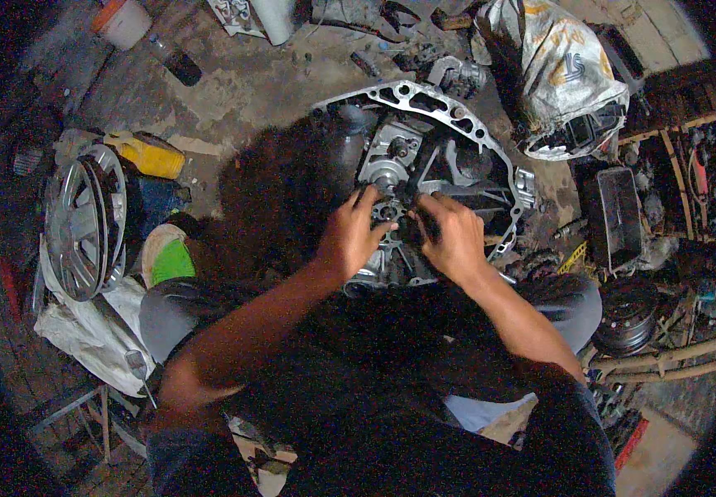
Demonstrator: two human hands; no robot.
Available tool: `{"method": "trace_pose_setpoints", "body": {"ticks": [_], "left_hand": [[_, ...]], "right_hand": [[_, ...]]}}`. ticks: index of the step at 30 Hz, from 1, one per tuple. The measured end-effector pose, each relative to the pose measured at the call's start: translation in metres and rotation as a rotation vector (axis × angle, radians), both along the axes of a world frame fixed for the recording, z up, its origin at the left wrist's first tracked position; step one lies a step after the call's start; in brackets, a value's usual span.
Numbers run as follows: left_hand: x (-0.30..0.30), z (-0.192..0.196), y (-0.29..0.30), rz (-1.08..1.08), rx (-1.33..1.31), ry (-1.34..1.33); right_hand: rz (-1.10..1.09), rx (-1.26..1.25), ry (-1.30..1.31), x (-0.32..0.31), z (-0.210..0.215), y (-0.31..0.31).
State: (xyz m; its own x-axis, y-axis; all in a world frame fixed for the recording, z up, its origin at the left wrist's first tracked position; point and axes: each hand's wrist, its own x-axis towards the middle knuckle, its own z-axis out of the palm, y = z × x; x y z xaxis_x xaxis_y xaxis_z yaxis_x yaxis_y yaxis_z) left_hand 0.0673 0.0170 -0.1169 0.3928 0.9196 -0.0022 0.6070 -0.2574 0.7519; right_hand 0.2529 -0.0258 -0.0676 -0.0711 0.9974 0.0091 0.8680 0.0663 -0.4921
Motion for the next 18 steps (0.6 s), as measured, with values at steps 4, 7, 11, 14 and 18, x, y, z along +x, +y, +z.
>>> {"method": "trace_pose_setpoints", "body": {"ticks": [4,7,11,14,18], "left_hand": [[0.000,0.008,0.000,-0.008,-0.027,0.006],[-0.001,0.007,-0.005,-0.007,0.033,0.016],[-0.001,0.002,-0.004,-0.017,0.042,0.026],[-0.003,0.004,-0.009,-0.011,0.040,0.031],[-0.006,0.007,-0.013,-0.023,-0.002,0.057]], "right_hand": [[-0.095,-0.073,-0.139,0.014,0.003,0.002],[-0.231,0.023,-0.054,0.025,0.012,0.006],[-0.209,0.194,0.062,0.022,-0.010,-0.012],[-0.321,0.275,0.222,-0.006,-0.027,-0.037],[-0.320,0.259,0.351,-0.040,-0.028,-0.047]]}}
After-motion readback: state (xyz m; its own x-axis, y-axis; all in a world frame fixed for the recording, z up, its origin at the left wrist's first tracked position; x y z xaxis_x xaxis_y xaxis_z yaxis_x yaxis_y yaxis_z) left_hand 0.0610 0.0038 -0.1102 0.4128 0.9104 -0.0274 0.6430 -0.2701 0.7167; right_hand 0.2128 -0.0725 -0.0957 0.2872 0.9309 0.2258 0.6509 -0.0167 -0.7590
